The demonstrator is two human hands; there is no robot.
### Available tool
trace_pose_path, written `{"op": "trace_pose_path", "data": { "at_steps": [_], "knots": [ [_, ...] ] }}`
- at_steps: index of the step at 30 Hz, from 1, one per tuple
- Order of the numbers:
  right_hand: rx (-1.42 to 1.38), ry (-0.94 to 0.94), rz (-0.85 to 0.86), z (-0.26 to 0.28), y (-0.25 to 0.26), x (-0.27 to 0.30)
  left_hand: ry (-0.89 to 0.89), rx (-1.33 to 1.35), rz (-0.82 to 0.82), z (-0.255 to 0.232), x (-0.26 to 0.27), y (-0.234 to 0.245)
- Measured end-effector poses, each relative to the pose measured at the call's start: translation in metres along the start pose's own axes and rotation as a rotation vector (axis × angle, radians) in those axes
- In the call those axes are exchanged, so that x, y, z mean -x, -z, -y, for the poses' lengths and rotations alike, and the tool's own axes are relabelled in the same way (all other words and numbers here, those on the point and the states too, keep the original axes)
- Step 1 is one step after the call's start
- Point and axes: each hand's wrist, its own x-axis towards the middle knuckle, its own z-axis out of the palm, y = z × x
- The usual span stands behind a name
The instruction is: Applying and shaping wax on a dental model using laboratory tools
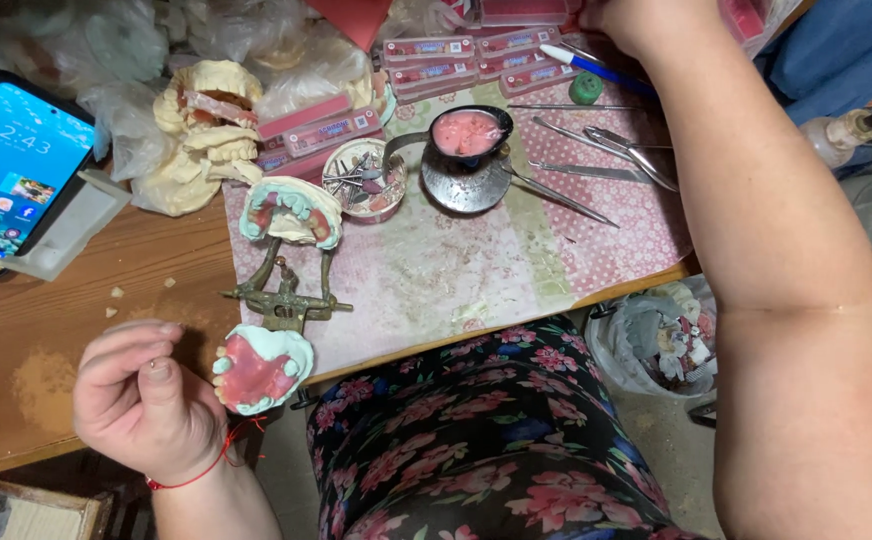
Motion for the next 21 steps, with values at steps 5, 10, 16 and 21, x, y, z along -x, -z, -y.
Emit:
{"op": "trace_pose_path", "data": {
  "at_steps": [5, 10, 16, 21],
  "knots": [
    [-0.046, 0.015, 0.027, 0.004, 0.003, 0.020, 0.005, 0.002, 0.002, 0.000, 0.000, 0.000],
    [-0.094, 0.042, 0.050, 0.009, 0.008, 0.027, 0.001, 0.004, 0.000, -0.001, -0.001, -0.001],
    [-0.148, 0.062, 0.081, 0.005, 0.008, 0.038, -0.014, -0.004, 0.017, -0.001, -0.002, -0.001],
    [-0.196, 0.077, 0.109, 0.004, 0.008, 0.047, -0.009, -0.006, 0.020, -0.002, -0.002, -0.001]
  ]
}}
